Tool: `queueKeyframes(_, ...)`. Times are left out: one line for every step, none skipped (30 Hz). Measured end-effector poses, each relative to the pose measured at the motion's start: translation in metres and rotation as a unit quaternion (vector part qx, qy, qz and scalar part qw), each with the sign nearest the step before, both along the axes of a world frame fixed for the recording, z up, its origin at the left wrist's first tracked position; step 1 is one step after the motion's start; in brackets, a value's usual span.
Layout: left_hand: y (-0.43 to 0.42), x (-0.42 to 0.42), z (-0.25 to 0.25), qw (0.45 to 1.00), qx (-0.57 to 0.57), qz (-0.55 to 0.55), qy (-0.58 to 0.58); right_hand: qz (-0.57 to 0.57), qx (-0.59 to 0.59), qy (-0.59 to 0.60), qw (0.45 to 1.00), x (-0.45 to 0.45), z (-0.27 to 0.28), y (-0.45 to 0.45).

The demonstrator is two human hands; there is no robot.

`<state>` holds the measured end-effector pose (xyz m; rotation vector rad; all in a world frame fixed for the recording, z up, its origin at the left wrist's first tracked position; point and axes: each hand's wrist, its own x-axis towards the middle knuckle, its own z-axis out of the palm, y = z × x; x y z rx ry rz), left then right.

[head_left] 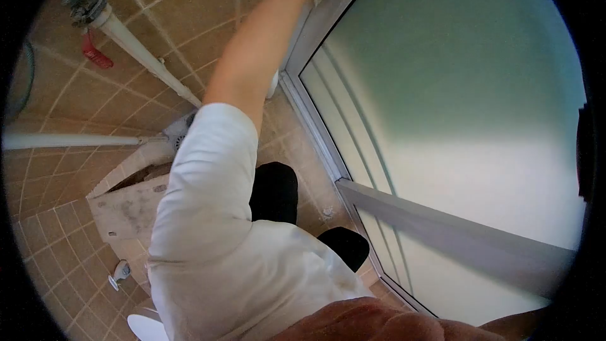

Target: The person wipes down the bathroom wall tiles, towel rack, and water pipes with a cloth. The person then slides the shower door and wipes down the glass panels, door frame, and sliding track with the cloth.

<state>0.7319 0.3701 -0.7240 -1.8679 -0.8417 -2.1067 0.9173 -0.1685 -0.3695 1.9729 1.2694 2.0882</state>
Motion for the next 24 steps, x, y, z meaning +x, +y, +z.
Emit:
queueKeyframes(-0.002, 0.001, -0.022, 1.000, -0.018, -0.005, 0.010, -0.011, 0.006, 0.002, 1.000, -0.001, -0.001, 0.002)
queueKeyframes(-0.005, 0.002, -0.048, 0.999, -0.045, -0.007, 0.021, -0.013, 0.002, 0.003, 1.000, -0.003, -0.004, 0.005)
queueKeyframes(-0.008, 0.002, -0.075, 0.997, -0.072, -0.010, 0.033, 0.009, 0.015, 0.013, 1.000, -0.005, -0.006, 0.010)
queueKeyframes(-0.013, 0.002, -0.104, 0.993, -0.109, -0.012, 0.041, 0.031, 0.029, 0.022, 0.999, -0.006, -0.008, 0.012)
queueKeyframes(-0.020, 0.002, -0.134, 0.987, -0.152, -0.017, 0.040, 0.015, 0.009, 0.004, 1.000, -0.004, -0.004, 0.007)
queueKeyframes(-0.032, 0.002, -0.161, 0.978, -0.205, -0.024, 0.028, 0.012, 0.009, 0.005, 1.000, -0.003, -0.003, 0.006)
queueKeyframes(-0.042, 0.004, -0.188, 0.966, -0.257, -0.033, -0.004, 0.008, 0.007, 0.003, 1.000, -0.004, -0.004, 0.006)
queueKeyframes(-0.052, 0.007, -0.215, 0.950, -0.308, -0.041, -0.037, 0.003, 0.007, 0.002, 1.000, -0.004, -0.004, 0.006)
queueKeyframes(-0.063, 0.005, -0.234, 0.925, -0.374, -0.047, -0.043, -0.012, 0.009, -0.007, 1.000, -0.003, -0.003, 0.007)
queueKeyframes(-0.073, 0.003, -0.250, 0.898, -0.435, -0.055, -0.050, -0.028, 0.014, -0.018, 0.999, -0.003, -0.002, 0.006)
queueKeyframes(-0.081, 0.003, -0.273, 0.879, -0.468, -0.070, -0.058, -0.003, 0.022, 0.012, 1.000, -0.005, -0.007, 0.007)
queueKeyframes(-0.088, 0.006, -0.281, 0.860, -0.499, -0.087, -0.064, 0.022, 0.033, 0.042, 0.998, -0.007, -0.010, 0.007)
queueKeyframes(-0.103, 0.007, -0.268, 0.866, -0.486, -0.095, -0.063, 0.034, 0.003, 0.010, 0.999, 0.002, -0.003, -0.002)
queueKeyframes(-0.121, 0.007, -0.251, 0.863, -0.481, -0.142, -0.055, 0.045, -0.027, -0.023, 0.998, 0.011, 0.004, -0.013)
queueKeyframes(-0.127, 0.011, -0.233, 0.858, -0.475, -0.188, -0.045, 0.015, -0.016, -0.037, 0.999, 0.007, 0.001, -0.012)
queueKeyframes(-0.123, 0.018, -0.207, 0.864, -0.462, -0.195, -0.045, -0.015, -0.006, -0.051, 0.999, 0.000, -0.005, -0.008)
queueKeyframes(-0.118, 0.025, -0.181, 0.887, -0.372, -0.257, -0.093, 0.004, 0.010, -0.016, 1.000, -0.005, -0.010, -0.005)
queueKeyframes(-0.115, 0.028, -0.151, 0.896, -0.280, -0.316, -0.140, 0.013, 0.016, -0.027, 0.999, -0.005, -0.012, -0.002)
queueKeyframes(-0.108, 0.031, -0.113, 0.892, -0.231, -0.351, -0.166, -0.026, -0.016, -0.068, 0.997, 0.002, -0.004, -0.011)
queueKeyframes(-0.096, 0.033, -0.072, 0.885, -0.181, -0.384, -0.190, -0.064, -0.046, -0.107, 0.991, 0.009, 0.004, -0.020)
queueKeyframes(-0.079, 0.038, -0.038, 0.902, -0.133, -0.366, -0.187, 0.032, -0.073, -0.123, 0.989, 0.009, 0.001, -0.014)
queueKeyframes(-0.064, 0.044, -0.006, 0.915, -0.086, -0.348, -0.183, 0.029, -0.053, -0.103, 0.993, 0.009, -0.002, -0.015)
queueKeyframes(-0.058, 0.050, 0.023, 0.915, -0.079, -0.352, -0.181, 0.035, -0.030, -0.093, 0.995, 0.007, -0.008, -0.011)
queueKeyframes(-0.056, 0.057, 0.050, 0.937, -0.067, -0.299, -0.167, 0.042, -0.009, -0.083, 0.996, 0.006, -0.009, -0.008)
